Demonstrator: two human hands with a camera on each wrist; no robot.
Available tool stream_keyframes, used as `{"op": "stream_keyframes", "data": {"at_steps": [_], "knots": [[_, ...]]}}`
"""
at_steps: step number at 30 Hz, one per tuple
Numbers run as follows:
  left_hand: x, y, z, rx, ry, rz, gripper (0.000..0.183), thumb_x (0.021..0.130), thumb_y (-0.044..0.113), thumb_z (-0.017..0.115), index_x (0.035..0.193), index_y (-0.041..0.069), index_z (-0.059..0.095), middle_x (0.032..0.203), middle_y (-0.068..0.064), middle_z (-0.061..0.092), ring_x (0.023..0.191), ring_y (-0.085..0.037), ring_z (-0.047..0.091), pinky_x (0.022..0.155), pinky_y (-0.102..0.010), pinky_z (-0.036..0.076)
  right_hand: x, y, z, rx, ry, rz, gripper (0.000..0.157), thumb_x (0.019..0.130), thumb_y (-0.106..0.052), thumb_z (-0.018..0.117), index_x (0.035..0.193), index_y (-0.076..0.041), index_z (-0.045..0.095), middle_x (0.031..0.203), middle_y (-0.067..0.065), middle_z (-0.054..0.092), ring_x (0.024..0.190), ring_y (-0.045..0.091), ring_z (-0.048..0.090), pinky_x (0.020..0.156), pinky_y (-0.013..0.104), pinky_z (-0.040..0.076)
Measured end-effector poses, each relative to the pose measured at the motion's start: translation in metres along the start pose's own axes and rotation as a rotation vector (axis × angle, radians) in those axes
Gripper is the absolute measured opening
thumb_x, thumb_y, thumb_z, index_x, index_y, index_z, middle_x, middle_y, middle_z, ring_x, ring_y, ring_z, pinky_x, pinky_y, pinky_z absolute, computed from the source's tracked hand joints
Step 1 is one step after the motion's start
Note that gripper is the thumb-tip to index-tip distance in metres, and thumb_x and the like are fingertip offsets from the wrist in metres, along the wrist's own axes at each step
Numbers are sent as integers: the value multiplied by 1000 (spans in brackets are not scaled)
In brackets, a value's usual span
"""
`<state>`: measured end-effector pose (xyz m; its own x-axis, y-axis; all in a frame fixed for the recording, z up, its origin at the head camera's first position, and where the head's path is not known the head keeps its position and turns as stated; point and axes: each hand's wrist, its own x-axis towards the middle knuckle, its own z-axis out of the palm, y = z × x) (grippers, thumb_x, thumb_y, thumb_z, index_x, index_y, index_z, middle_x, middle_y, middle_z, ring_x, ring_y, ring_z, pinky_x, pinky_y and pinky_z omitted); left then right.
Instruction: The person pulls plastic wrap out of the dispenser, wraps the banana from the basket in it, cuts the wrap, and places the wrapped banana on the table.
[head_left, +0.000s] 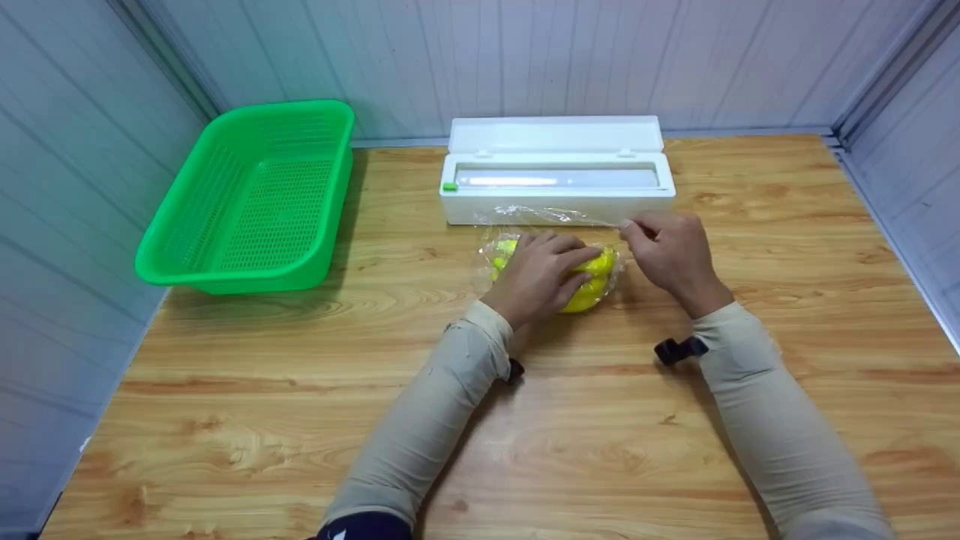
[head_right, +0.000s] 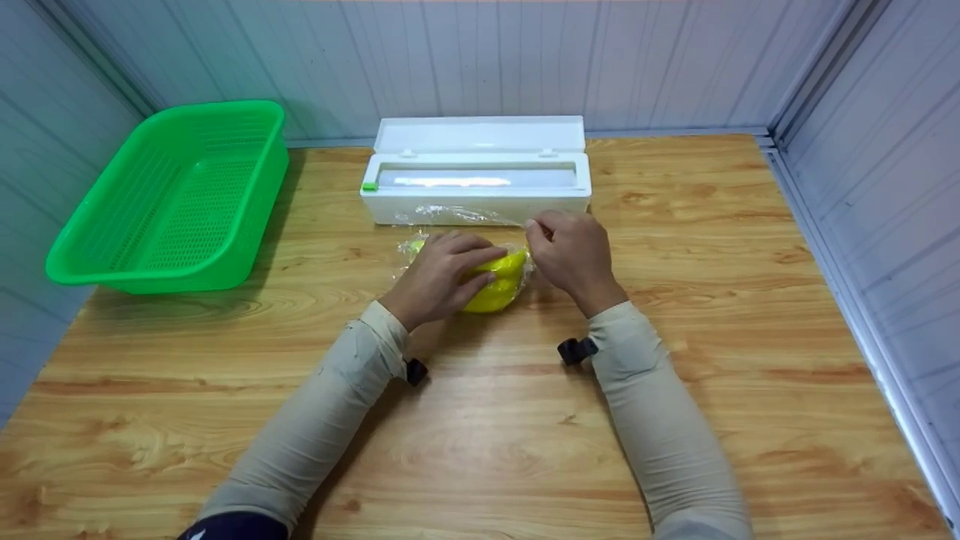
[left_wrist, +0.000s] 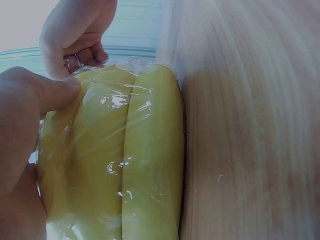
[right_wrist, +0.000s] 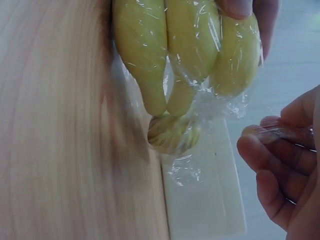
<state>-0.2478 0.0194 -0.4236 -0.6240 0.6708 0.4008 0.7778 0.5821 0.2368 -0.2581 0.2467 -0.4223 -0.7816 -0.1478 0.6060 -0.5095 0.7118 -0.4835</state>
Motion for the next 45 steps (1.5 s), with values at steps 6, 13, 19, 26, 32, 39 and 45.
{"op": "stream_keyframes", "data": {"at_steps": [6, 13, 19, 26, 32, 39, 45], "knots": [[0, 0, 1, 7, 9, -3, 35, 99, 30, 64, 133, 21, 67, 124, 1, 66, 115, -20, 57, 94, -38, 40, 4, -5, -8, -53, -111, -47, 19, 95, -14, 65, 88, 0, 77, 87, 13, 74, 79, 30, 68, 69, 46, 51], [1, -1, 3, 12, 1, -11, 35, 100, 31, 63, 133, 21, 66, 126, 1, 66, 118, -20, 56, 98, -39, 39, 5, -2, -23, 61, -288, -17, 20, 98, -12, 64, 84, -3, 74, 82, 9, 68, 79, 24, 62, 72, 43, 48], [0, -1, 4, 27, 5, -13, 35, 100, 31, 62, 134, 22, 66, 125, 0, 66, 118, -20, 55, 96, -39, 39, 4, 6, -28, 131, -431, -5, 18, 97, -11, 67, 82, -4, 75, 79, 5, 65, 72, 19, 52, 66, 34, 42], [1, 0, 3, 20, -2, -18, 34, 101, 33, 60, 133, 23, 66, 126, 1, 65, 119, -21, 55, 96, -39, 39, 5, 8, -31, 123, -616, 75, 20, 99, -21, 64, 95, -8, 80, 92, 3, 74, 79, 16, 63, 69, 33, 51], [0, 1, 3, 41, 10, -29, 34, 100, 32, 61, 133, 23, 66, 124, 3, 65, 119, -19, 55, 93, -38, 39, 4, 8, -29, 170, -653, 120, 17, 98, -18, 66, 100, -6, 78, 95, 9, 75, 76, 18, 60, 64, 27, 48], [2, 9, 9, 163, 5, -80, 55, 90, 62, 62, 129, 22, 64, 127, 2, 63, 119, -22, 56, 103, -45, 34, 3, 9, -25, 179, -642, 128, 13, 97, -17, 68, 98, -7, 78, 93, 7, 75, 78, 18, 61, 67, 25, 48], [5, 14, 16, 275, -20, -135, 60, 84, 69, 65, 122, 23, 57, 120, 1, 60, 118, -23, 53, 108, -52, 28, 3, 10, -24, 188, -610, 120, 15, 97, -18, 68, 96, -6, 77, 90, 6, 74, 78, 19, 61, 69, 25, 48]]}}
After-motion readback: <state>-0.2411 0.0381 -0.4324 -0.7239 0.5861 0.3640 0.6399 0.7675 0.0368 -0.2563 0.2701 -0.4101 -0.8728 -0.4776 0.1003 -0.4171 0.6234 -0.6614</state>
